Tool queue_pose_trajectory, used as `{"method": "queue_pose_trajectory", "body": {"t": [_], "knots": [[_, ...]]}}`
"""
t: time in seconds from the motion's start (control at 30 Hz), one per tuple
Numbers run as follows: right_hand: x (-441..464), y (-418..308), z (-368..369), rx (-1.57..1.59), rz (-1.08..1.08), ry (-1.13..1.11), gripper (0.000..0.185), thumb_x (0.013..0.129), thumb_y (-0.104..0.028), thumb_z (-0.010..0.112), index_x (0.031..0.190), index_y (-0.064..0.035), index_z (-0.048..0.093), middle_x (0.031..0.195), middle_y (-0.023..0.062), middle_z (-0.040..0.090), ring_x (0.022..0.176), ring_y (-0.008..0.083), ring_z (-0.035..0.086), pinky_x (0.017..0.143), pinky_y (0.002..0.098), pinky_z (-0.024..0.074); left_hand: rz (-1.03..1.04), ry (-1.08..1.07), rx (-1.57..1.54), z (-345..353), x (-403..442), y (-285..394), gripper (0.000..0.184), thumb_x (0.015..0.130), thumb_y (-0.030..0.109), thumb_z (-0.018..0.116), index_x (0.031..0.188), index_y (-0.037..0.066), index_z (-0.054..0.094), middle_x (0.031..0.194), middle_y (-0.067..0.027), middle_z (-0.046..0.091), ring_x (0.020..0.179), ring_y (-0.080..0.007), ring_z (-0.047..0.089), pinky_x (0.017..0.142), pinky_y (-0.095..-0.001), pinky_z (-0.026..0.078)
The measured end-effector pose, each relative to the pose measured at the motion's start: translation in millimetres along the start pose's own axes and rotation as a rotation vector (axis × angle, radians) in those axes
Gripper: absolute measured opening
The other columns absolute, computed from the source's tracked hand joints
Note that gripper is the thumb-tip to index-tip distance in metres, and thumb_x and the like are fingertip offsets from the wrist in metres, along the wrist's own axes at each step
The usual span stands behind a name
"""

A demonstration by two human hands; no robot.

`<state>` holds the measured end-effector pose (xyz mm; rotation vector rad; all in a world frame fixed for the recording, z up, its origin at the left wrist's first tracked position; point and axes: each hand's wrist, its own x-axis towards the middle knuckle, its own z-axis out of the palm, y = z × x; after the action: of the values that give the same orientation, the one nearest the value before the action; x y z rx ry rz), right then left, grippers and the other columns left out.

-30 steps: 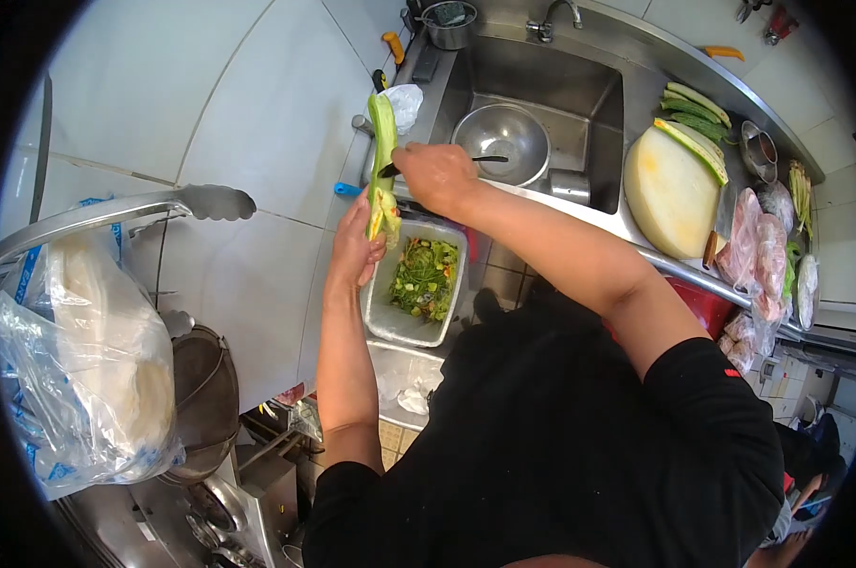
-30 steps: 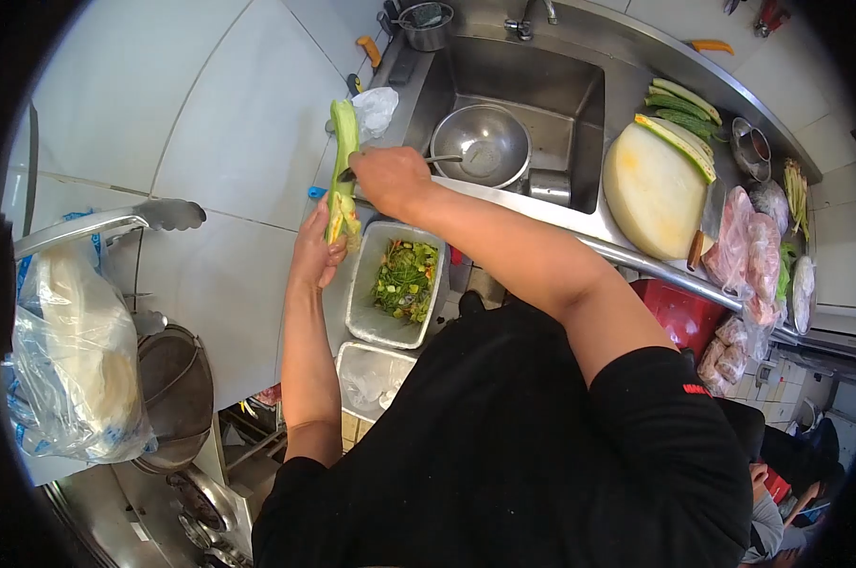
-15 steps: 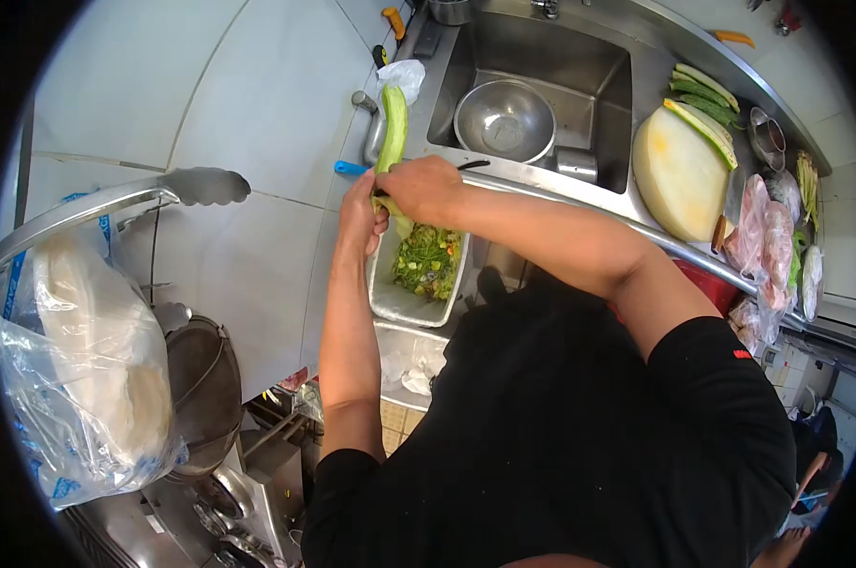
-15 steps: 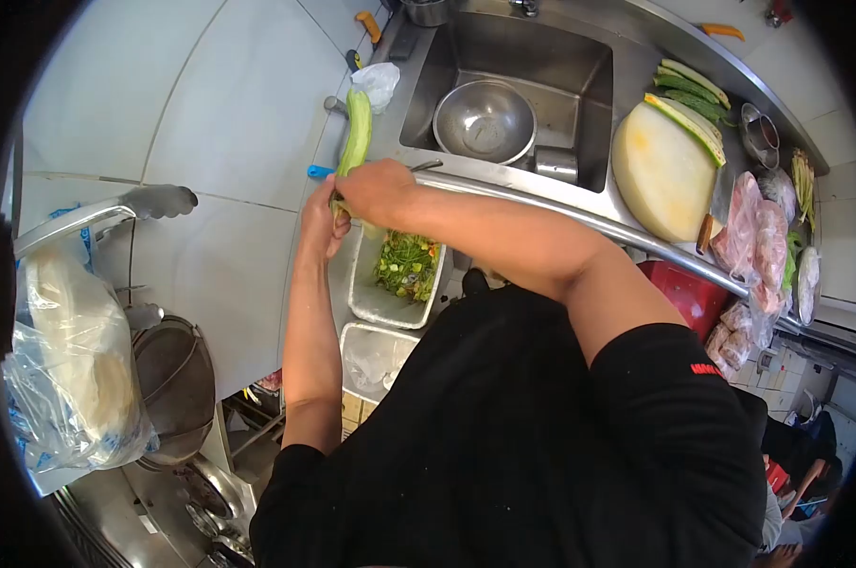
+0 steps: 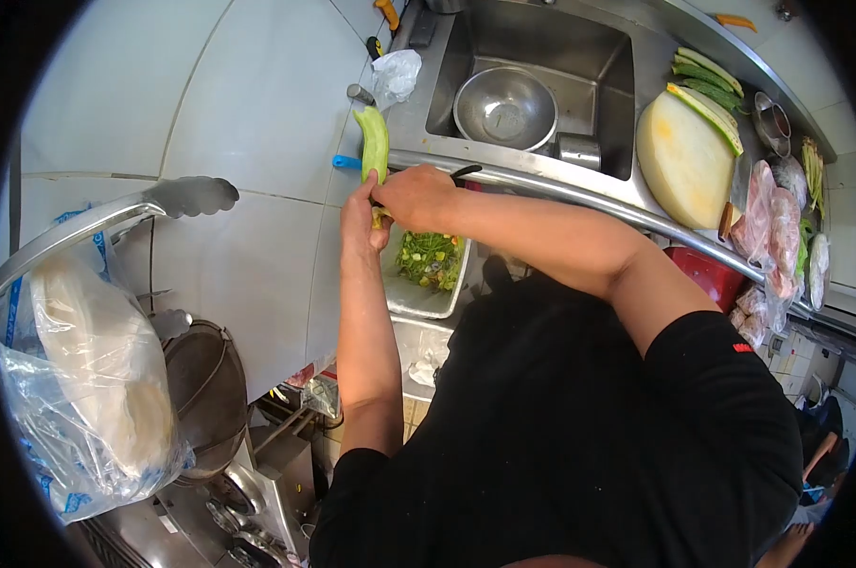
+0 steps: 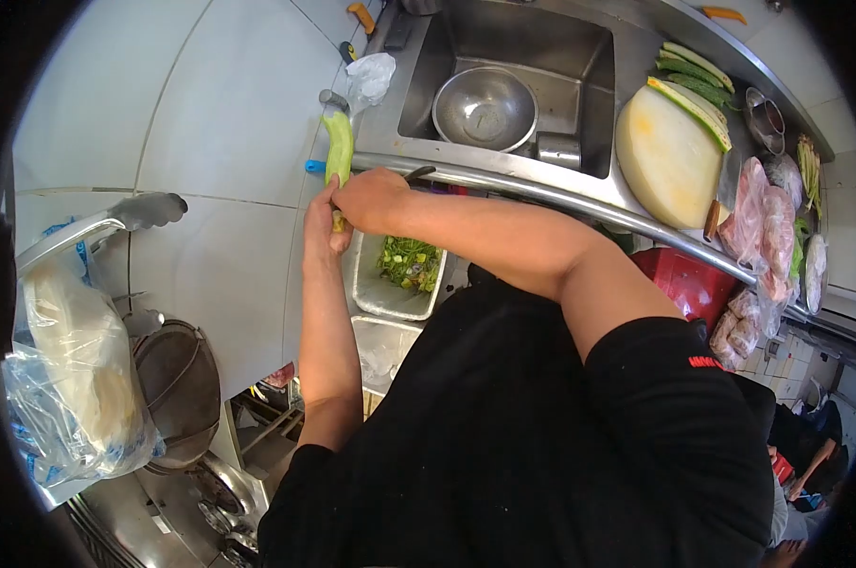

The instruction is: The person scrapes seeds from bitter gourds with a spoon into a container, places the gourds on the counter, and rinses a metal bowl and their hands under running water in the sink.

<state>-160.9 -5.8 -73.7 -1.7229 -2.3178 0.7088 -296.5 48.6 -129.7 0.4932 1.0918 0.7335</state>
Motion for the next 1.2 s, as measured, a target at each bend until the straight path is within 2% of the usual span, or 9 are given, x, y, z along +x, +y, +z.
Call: {"method": "queue_pose_trajectory", "body": {"t": [0.3, 0.5, 0.63, 0.7, 0.8, 0.87, 1.07, 1.13, 1.2], "knots": [[-5.5, -14.7, -6.7, 0.024, -0.045, -0.016, 0.023, 0.084, -0.018, 0.060, 0.103, -0.0066, 0.068, 0.095, 0.0149, 0.070, 0.091, 0.0321, 0.069, 0.077, 0.0465, 0.0535, -0.112, -0.058, 0.023, -17.1, 15.5, 7.6, 0.042, 0.095, 0.041, 0.061, 0.121, 0.008, 0.059, 0.102, -0.0093, 0.065, 0.082, -0.0166, 0.067, 0.062, -0.0282, 0.057], [6.9, -2.0, 15.7, 0.092, 0.057, 0.078, 0.024, 0.085, -0.016, 0.060, 0.105, -0.0055, 0.066, 0.096, 0.0138, 0.069, 0.093, 0.0322, 0.068, 0.077, 0.0460, 0.0534, 0.101, -0.165, 0.221, -48.3, 27.7, 29.2, 0.057, 0.097, 0.055, 0.049, 0.124, 0.005, 0.055, 0.101, -0.0107, 0.065, 0.080, -0.0176, 0.064, 0.069, -0.0284, 0.055], [15.2, 9.5, -0.1, 0.047, 0.048, 0.312, 0.018, 0.087, -0.013, 0.054, 0.099, -0.0061, 0.065, 0.092, 0.0142, 0.066, 0.085, 0.0336, 0.068, 0.071, 0.0458, 0.0535, 0.027, -0.120, 0.271, -38.4, 14.4, 41.5, 0.057, 0.097, 0.055, 0.048, 0.123, 0.005, 0.056, 0.103, -0.0101, 0.064, 0.079, -0.0162, 0.063, 0.068, -0.0274, 0.054], [19.3, 5.7, -12.9, 0.029, 0.067, 0.255, 0.017, 0.086, -0.013, 0.055, 0.097, -0.0058, 0.066, 0.093, 0.0143, 0.067, 0.085, 0.0331, 0.068, 0.070, 0.0450, 0.0538, 0.052, -0.186, 0.207, -20.1, 4.7, 39.3, 0.050, 0.100, 0.049, 0.047, 0.124, 0.006, 0.056, 0.109, -0.0091, 0.064, 0.092, -0.0176, 0.062, 0.081, -0.0314, 0.054], [18.0, -6.8, -15.1, -0.034, 0.057, 0.013, 0.020, 0.086, -0.021, 0.060, 0.093, -0.0048, 0.069, 0.097, 0.0153, 0.068, 0.085, 0.0320, 0.070, 0.067, 0.0429, 0.0550, 0.109, -0.133, 0.198, -18.9, 28.4, 28.8, 0.051, 0.099, 0.048, 0.050, 0.122, 0.003, 0.056, 0.102, -0.0108, 0.065, 0.083, -0.0203, 0.064, 0.074, -0.0332, 0.055], [20.8, -8.3, 21.7, -0.101, 0.067, 0.130, 0.027, 0.086, -0.030, 0.064, 0.093, -0.0041, 0.071, 0.096, 0.0176, 0.069, 0.084, 0.0330, 0.070, 0.066, 0.0442, 0.0554, 0.028, -0.056, 0.159, -11.9, 27.4, 27.0, 0.048, 0.100, 0.046, 0.050, 0.122, 0.003, 0.055, 0.101, -0.0111, 0.065, 0.085, -0.0218, 0.064, 0.074, -0.0355, 0.055], [-14.4, 48.9, 26.0, 0.373, 0.232, 0.288, 0.053, 0.079, -0.051, 0.073, 0.092, 0.0007, 0.069, 0.083, 0.0177, 0.069, 0.085, 0.0305, 0.069, 0.073, 0.0396, 0.0533, 0.144, -0.178, 0.444, -19.0, 24.1, 28.7, 0.040, 0.102, 0.036, 0.050, 0.124, 0.003, 0.054, 0.094, -0.0109, 0.065, 0.069, -0.0145, 0.059, 0.060, -0.0273, 0.052], [-27.9, 69.9, 20.4, 0.923, 0.465, 0.440, 0.059, 0.076, -0.056, 0.074, 0.088, 0.0011, 0.067, 0.078, 0.0130, 0.067, 0.080, 0.0242, 0.067, 0.074, 0.0360, 0.0502, 0.149, -0.261, 0.552, 11.2, 15.1, 25.1, 0.039, 0.102, 0.033, 0.051, 0.124, 0.002, 0.054, 0.095, -0.0112, 0.065, 0.069, -0.0149, 0.061, 0.060, -0.0265, 0.052], [-39.6, 93.6, 20.0, 1.146, 0.549, 0.561, 0.047, 0.080, -0.043, 0.076, 0.096, 0.0001, 0.068, 0.083, 0.0079, 0.068, 0.077, 0.0157, 0.061, 0.072, 0.0328, 0.0487, 0.166, -0.338, 0.660, 48.9, 12.2, 6.2, 0.038, 0.102, 0.031, 0.052, 0.125, 0.001, 0.054, 0.095, -0.0116, 0.066, 0.070, -0.0153, 0.063, 0.060, -0.0258, 0.052]]}}
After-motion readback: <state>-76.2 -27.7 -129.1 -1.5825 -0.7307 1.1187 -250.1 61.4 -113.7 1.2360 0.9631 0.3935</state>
